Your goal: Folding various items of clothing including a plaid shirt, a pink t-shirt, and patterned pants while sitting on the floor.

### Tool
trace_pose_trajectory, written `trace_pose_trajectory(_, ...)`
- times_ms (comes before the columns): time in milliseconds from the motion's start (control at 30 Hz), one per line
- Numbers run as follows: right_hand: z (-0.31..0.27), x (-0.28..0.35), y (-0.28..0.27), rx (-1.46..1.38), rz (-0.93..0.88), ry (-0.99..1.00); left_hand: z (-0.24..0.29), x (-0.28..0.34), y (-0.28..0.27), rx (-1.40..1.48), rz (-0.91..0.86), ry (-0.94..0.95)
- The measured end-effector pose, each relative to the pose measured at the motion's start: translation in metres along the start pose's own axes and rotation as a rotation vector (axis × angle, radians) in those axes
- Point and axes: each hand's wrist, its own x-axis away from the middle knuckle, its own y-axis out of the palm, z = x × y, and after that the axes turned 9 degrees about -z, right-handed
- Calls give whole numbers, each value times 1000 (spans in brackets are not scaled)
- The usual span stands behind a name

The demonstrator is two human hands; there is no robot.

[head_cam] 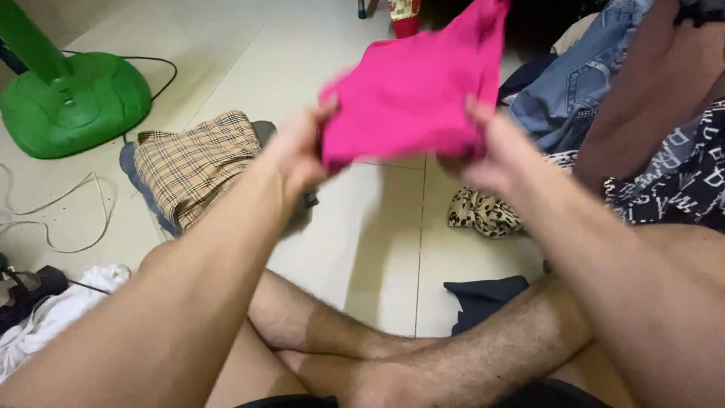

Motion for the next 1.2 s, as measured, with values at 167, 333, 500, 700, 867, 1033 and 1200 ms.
trace_pose_trajectory(167, 84, -32, -139, 904, 104, 174, -122, 1, -123, -413, 314, -276)
trace_pose_trajectory(333, 141, -45, -218, 1022, 220, 308, -167, 19, -178, -986, 425, -346)
trace_pose_trajectory(500, 120, -8, -177, 1417, 294, 309, -149, 35, -169, -1536, 496, -334)
trace_pose_trajectory(700, 148, 16, -119, 2091, 134, -384, -150, 94, -71, -2176, 327, -284)
trace_pose_trajectory(867, 201, -15, -128, 2275, -365, -419, -181, 78, -89, -2300, -11, -514)
trace_pose_trajectory(1033, 150, -5, -112, 2442, -190, 314, -153, 94, -50, -2206, 129, -853)
trace_pose_trajectory(1200, 110, -25, -156, 2428, 153, 401, -144, 91, -81, -2241, 97, -1014)
